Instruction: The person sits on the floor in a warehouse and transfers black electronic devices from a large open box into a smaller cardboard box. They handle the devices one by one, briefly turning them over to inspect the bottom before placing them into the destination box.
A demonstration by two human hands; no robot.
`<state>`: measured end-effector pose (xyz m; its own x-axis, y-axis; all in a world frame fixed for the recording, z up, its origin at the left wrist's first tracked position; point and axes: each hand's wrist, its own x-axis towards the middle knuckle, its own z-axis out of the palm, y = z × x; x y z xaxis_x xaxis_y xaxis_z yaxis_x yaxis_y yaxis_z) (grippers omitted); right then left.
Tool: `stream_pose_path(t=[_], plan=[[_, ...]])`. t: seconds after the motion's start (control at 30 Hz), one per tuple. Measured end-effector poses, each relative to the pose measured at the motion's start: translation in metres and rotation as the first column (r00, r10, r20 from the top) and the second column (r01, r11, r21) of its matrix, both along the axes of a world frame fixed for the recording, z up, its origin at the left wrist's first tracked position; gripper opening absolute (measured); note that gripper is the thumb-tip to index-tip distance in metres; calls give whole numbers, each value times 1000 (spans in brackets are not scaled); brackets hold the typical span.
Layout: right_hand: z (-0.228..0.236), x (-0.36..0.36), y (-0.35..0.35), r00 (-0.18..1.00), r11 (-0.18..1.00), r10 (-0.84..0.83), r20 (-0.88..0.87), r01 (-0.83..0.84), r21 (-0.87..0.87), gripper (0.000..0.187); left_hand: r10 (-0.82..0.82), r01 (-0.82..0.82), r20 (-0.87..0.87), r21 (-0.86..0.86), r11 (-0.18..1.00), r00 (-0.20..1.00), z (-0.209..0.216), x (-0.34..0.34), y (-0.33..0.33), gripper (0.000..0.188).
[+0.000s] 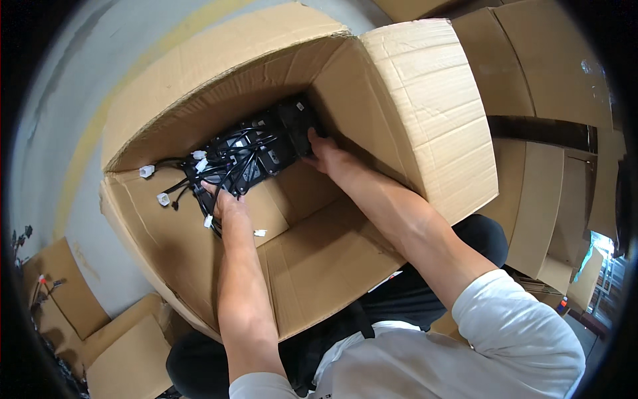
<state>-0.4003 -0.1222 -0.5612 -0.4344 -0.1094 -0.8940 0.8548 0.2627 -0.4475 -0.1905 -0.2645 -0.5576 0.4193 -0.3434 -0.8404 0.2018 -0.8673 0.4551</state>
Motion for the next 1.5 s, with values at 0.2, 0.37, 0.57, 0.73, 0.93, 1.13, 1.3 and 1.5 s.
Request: stream_pose_path(t=[0.2,0.37,0.57,0.73,0.93,1.13,1.3,1.5], plan=[[-25,18,12,781,820,564,-268,-492,291,58,-128,121,43,132,984,991,-39,19,-10,111],[-13,49,7,986,981,164,-26,-160,108,61,-157,163,-61,102,981,986,-13,8,-2,89],[28,36,-13,499,442,866,-15,-752,489,46,-489,490,-56,3,872,870,-17,-11,2,76],[98,167,-71,-532,-49,680,-505,-719,693,26,-661,687,188,-158,710,726,-9,92,9,37],[22,82,-49,-704,-82,489,-516,-625,776,51,-899,108,-301,-931,349,317,312,60,96,23],[176,140,-48,-795,-522,481,-370,-599,607,53,-899,265,160,-963,-51,408,432,391,129,28],[259,156,9,-608,-332,625,-490,-775,537,49,-170,480,613,-387,787,772,254,673,92,35],[291,211,60,-435,-208,801,-411,-847,490,42,-419,799,901,168,578,113,121,715,106,76]])
